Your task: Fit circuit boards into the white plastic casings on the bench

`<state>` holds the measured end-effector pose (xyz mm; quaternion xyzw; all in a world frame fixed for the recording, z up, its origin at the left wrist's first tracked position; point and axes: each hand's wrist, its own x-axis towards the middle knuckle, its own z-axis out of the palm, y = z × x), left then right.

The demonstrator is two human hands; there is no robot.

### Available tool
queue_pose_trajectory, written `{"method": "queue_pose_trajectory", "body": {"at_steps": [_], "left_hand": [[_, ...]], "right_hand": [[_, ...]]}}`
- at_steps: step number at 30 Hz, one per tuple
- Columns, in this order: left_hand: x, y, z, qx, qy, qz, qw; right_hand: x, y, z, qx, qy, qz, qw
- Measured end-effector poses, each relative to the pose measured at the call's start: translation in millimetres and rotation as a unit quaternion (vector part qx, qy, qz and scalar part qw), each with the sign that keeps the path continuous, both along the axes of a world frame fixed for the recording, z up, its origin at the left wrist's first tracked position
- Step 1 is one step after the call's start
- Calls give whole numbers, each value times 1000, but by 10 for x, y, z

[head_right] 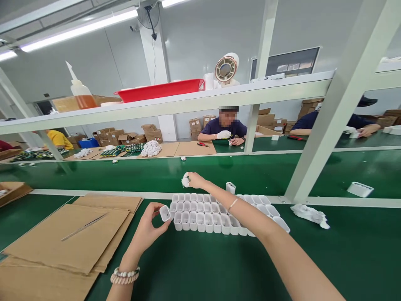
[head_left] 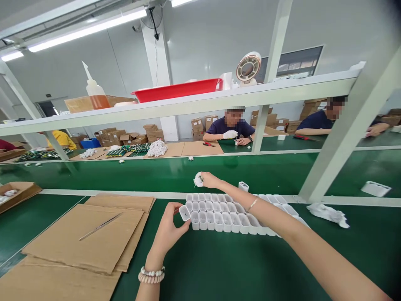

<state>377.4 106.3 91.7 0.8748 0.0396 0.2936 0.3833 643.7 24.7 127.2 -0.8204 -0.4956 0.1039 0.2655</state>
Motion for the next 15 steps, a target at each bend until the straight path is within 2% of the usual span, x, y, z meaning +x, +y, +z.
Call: {"method": "queue_pose_trajectory", "body": {"at_steps": [3,6,8,10,12,15], "left_hand": [[5,-127,51,15,-23,-8,1000],[2,-273,100,37,-36,-19,998],[-1,-357,116,52,-42,-34,997],[-2,-416,117,69,-50,-47,995],[-5,-447,111,83,-60,-54,993],[-10,-455,103,94,-71,-54,992]], "right_hand": [[-247,-480,65,65,24,29,997],[-659,-1004,92,123,38,60,990],[-927,-1280,104,183,-10,82,980],[-1126,-1442,116,193,-88,122,970],[-1236,-1491,128,189,-145,155,959],[-1271,-1459,131,182,-166,169,954]]}}
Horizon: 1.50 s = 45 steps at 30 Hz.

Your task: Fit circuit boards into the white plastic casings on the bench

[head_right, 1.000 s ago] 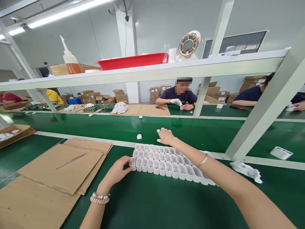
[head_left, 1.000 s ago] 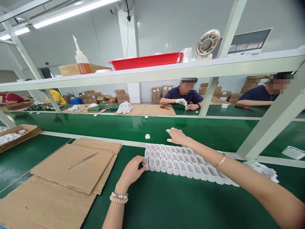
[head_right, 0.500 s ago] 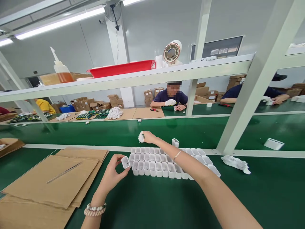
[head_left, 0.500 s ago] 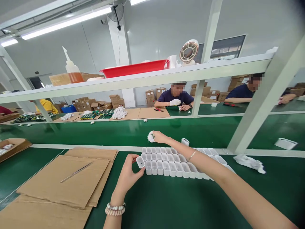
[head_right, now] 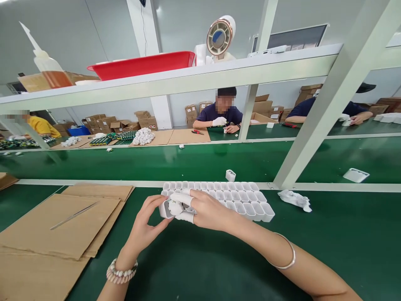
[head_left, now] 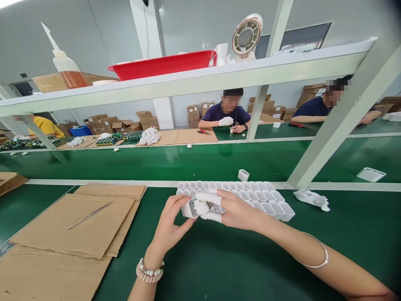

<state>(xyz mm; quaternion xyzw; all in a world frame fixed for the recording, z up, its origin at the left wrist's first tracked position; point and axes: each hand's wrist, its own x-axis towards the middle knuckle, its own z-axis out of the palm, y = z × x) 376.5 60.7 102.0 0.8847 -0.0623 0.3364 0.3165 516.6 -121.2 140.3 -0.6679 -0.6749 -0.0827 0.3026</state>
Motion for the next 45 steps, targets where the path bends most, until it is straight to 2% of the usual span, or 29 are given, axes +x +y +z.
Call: {"method": "queue_pose_trajectory", "body": {"at_steps": [10,20,25,31,34,37,41,45], "left_hand": [[3,9,6,29,-24,29,999],[12,1,6,47,-22,24,998],[11,0,12,48,-22,21,998],[8,14,-3,41,-25,19,999],[4,12,-2,35,-32,25,999],[3,5,4,30,-43,24,998],[9,0,0,30,-61,30,997],[12,8,-23,30,-73,52,996]], "right_hand": [[-6,19,20,-32,35,-16,999],[-85,10,45,-84,52,-57,993],[-88,11,21,-86,49,-72,992],[-83,45,15,-69,89,-87,990],[-66,58,-14,-33,55,-85,994],[-17,57,-94,29,-32,-67,997],[44,53,-184,113,-180,-72,975],[35,73,-180,127,-205,-62,968]]}}
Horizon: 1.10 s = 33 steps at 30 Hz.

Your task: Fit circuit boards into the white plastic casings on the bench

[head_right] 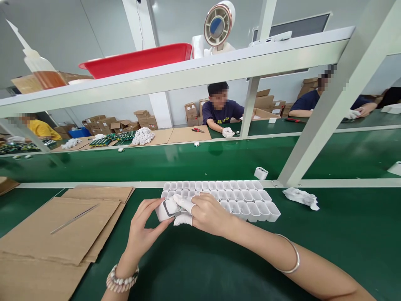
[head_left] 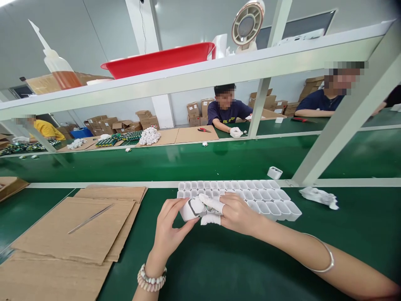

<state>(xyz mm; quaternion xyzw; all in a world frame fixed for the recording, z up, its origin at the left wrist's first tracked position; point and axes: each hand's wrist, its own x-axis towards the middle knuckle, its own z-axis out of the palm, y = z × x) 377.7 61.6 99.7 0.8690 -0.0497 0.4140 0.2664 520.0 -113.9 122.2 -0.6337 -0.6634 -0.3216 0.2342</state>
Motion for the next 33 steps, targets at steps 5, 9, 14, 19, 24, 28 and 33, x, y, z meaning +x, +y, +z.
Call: {"method": "queue_pose_trajectory", "body": {"at_steps": [5,9,14,19,24,28,33], "left_hand": [[-1,-6,2,5,-3,20,1000],[0,-25,20,14,-16,23,1000],[0,-30,17,24,-32,27,999],[-4,-61,5,35,-43,31,998],[2,-118,-10,34,-46,32,998],[13,-122,-32,29,-43,36,998],[39,-99,-68,19,-18,23,999]], "right_hand": [[-23,33,5,-13,13,2,1000],[-22,24,-3,-33,9,-7,999],[-44,6,27,-48,11,-7,999],[-77,22,-5,-77,-3,-3,997],[-103,47,-80,-102,0,9,995],[-106,53,-104,-127,33,26,991],[-124,53,-50,-111,126,12,986]]}}
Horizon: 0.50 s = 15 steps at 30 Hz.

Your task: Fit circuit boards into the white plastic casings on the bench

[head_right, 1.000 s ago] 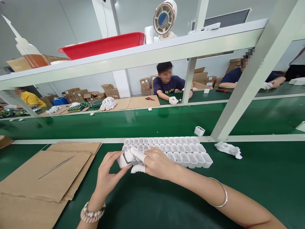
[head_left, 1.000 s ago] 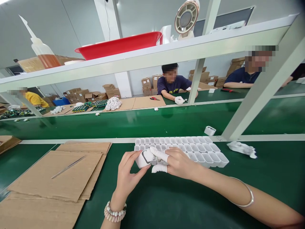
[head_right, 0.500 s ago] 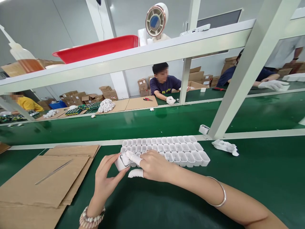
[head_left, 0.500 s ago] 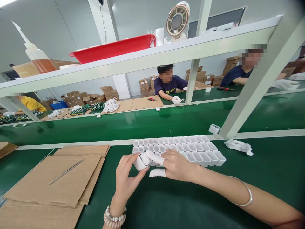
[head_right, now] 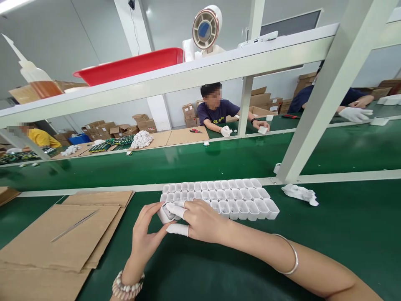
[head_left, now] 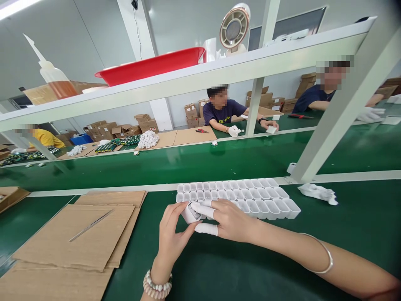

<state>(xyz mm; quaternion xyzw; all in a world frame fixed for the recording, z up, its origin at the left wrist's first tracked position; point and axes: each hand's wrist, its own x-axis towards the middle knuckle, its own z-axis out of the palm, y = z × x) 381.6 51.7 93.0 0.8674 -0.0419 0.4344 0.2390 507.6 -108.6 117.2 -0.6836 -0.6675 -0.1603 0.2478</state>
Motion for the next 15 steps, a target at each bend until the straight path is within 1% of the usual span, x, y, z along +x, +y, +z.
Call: {"method": "queue_pose_trajectory", "body": {"at_steps": [2,5,7,9,11,12,15], "left_hand": [[11,-3,-25,-15,22,-9,1000],[27,-29,-67,-65,43,-10,997],[40,-51,-90,-98,48,-18,994],[54,-65,-103,-123,56,-29,990],[67,-66,-107,-139,65,-21,988],[71,-60,-107,-143,71,-8,987],[79,-26,-106,-143,95,42,984]], "right_hand": [[-23,1,50,-2,64,-19,998],[-65,2,131,-58,140,-31,988],[-79,3,177,-91,166,-34,981],[-52,5,214,-93,180,-41,978],[44,9,250,-80,189,-70,976],[124,8,271,-77,195,-97,973],[509,-33,338,-77,224,-198,951]]}}
